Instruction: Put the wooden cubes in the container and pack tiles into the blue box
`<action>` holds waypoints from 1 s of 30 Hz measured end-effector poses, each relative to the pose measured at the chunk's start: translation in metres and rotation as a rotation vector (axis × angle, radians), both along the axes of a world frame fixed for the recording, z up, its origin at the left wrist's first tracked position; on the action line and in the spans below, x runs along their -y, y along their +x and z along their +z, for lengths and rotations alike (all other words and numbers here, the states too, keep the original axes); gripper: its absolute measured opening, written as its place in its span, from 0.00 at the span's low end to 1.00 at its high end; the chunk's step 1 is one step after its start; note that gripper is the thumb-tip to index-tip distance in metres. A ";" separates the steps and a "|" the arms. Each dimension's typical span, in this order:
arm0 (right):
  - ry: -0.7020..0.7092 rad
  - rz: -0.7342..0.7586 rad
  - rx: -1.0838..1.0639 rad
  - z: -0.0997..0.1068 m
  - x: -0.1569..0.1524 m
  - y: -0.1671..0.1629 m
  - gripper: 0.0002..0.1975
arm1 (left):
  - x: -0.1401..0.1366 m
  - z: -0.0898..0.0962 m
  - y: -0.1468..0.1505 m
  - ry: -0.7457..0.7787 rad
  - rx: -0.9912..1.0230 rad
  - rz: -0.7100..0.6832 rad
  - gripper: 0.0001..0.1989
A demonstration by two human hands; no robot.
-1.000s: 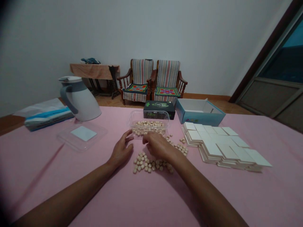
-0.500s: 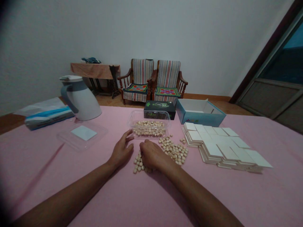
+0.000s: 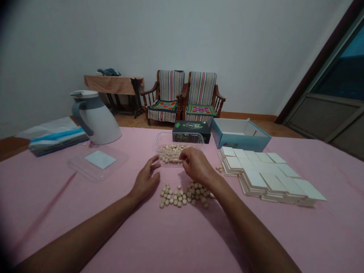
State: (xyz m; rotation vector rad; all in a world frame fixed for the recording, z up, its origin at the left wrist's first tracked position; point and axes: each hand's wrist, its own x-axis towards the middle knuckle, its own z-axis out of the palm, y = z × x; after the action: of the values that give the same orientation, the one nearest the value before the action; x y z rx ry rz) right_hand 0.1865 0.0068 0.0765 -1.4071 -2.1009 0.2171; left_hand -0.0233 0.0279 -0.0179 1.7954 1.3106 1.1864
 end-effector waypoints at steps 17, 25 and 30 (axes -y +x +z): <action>-0.097 0.079 0.124 0.003 0.005 -0.003 0.11 | 0.001 -0.001 -0.001 0.015 -0.003 0.008 0.32; 0.198 -0.030 -0.143 0.006 -0.001 0.000 0.12 | 0.000 -0.002 0.000 0.011 0.024 -0.003 0.33; -0.095 0.266 0.091 -0.018 0.006 -0.023 0.14 | 0.000 -0.001 0.000 0.011 0.007 0.004 0.33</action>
State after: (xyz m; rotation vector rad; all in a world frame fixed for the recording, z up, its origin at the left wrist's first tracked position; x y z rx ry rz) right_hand 0.1630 0.0013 0.0581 -1.2057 -2.3801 0.3688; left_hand -0.0235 0.0274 -0.0184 1.7954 1.3064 1.2034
